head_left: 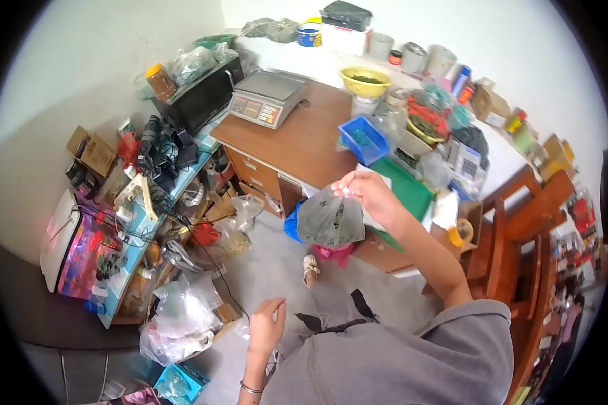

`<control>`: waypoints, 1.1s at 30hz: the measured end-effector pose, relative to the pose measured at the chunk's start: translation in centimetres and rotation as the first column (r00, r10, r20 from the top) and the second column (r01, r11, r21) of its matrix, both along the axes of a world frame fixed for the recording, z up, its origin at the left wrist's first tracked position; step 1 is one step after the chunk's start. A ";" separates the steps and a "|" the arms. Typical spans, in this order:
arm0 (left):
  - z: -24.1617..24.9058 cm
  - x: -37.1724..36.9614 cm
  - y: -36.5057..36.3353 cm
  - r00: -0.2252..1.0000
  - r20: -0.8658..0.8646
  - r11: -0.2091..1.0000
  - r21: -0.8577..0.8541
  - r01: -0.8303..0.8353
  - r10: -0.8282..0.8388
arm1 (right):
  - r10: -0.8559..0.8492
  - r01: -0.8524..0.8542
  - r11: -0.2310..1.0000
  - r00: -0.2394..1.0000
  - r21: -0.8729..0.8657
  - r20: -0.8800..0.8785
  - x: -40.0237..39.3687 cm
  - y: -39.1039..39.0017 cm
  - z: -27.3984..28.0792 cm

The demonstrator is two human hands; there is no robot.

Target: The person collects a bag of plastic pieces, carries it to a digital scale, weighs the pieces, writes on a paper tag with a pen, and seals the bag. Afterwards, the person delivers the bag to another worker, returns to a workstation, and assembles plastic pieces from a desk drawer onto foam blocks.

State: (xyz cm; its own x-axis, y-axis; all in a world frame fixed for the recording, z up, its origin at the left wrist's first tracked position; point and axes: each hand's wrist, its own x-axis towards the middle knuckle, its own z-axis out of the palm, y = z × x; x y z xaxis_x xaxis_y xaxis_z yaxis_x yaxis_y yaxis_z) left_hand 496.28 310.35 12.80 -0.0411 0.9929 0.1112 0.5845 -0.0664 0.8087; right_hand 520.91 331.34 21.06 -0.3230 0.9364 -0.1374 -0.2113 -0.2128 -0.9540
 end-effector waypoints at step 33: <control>-2.0 -18.1 60.5 0.880 -0.085 0.792 -0.483 0.374 -0.467 | -0.613 0.776 0.511 0.631 -0.369 0.476 -11.8 49.6 -21.3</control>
State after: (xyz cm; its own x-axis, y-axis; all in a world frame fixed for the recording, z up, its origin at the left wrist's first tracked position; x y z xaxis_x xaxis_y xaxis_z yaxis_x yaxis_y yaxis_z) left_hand 478.18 370.89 10.81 0.3676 0.8491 -0.3793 0.7268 -0.0079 0.6868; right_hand 509.07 380.92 -0.24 0.5253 0.5941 -0.6092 -0.2825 -0.5536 -0.7834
